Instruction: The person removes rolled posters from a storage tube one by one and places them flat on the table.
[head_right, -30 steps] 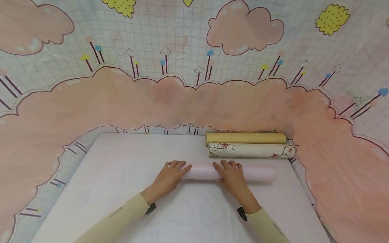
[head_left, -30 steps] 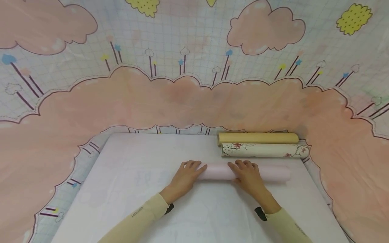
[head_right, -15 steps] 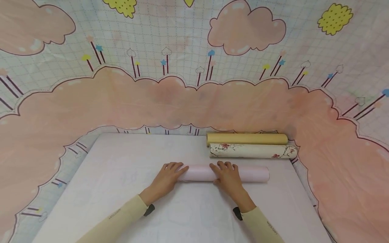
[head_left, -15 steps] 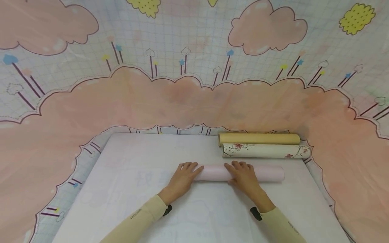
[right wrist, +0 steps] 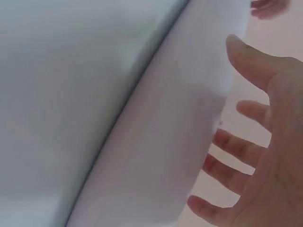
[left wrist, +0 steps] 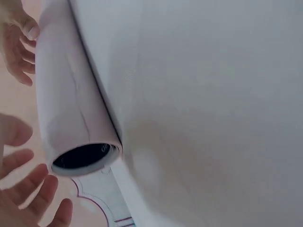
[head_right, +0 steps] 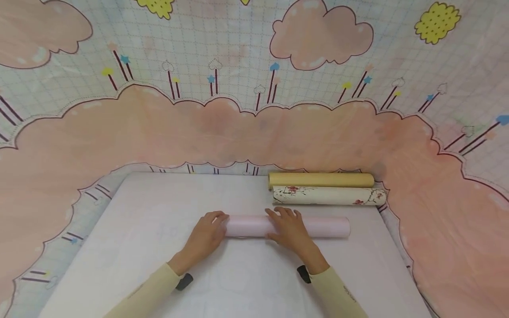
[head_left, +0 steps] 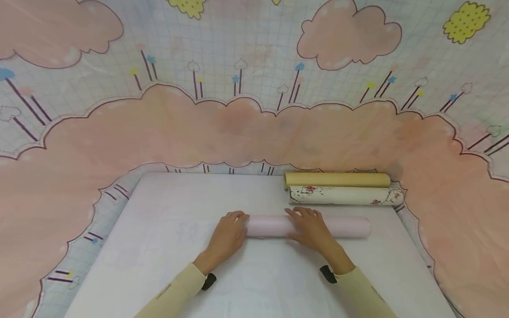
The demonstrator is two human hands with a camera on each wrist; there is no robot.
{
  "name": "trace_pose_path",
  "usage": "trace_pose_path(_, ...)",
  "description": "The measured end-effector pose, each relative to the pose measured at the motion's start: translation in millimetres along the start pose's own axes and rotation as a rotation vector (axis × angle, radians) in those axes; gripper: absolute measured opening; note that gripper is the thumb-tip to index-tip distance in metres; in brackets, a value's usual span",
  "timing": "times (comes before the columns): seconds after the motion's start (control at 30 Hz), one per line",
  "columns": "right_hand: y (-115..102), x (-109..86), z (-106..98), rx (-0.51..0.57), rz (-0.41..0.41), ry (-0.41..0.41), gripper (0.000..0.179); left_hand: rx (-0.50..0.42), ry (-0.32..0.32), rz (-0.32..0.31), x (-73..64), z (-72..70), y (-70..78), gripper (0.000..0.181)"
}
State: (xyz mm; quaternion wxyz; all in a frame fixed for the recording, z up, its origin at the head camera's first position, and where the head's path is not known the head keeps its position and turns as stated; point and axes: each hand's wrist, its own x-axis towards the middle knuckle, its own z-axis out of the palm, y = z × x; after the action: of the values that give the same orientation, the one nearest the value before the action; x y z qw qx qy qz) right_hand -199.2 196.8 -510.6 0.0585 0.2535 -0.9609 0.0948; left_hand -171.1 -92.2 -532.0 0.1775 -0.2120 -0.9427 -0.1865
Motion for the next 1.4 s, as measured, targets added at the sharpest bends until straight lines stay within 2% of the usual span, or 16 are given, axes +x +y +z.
trace_pose_path(0.1,-18,11.8,3,0.024,-0.026,-0.021,0.07,-0.101,0.079,-0.097,-6.3,-7.4,-6.0,0.032)
trace_pose_path(0.2,-33,20.8,10,0.034,-0.06,-0.044,0.068,-0.193,0.104,-0.196,-10.8,-12.0,-10.1,0.029)
trace_pose_path(0.33,-46,27.1,21,0.021,-0.079,-0.059,0.069,-0.289,0.086,-0.305,-17.0,-12.1,-12.0,0.028)
trace_pose_path(0.5,-50,26.7,29,0.004,-0.065,-0.053,0.072,-0.431,0.03,-0.405,-23.0,-7.7,-8.8,0.028)
trace_pose_path(0.73,-47,30.1,35,-0.014,-0.063,-0.051,0.077,-0.642,-0.05,-0.498,-17.4,-4.8,-3.5,0.029)
trace_pose_path(0.9,-47,34.4,37,-0.006,-0.073,-0.062,0.075,-0.682,-0.089,-0.537,-17.2,-5.0,-1.8,0.031)
trace_pose_path(1.1,-47,31.1,35,0.02,-0.064,-0.078,0.074,-0.701,-0.129,-0.526,-19.0,1.3,-1.4,0.037)
trace_pose_path(1.4,-48,28.7,34,0.029,-0.078,-0.038,0.074,-0.886,-0.193,-0.62,-12.9,9.2,-4.7,0.048)
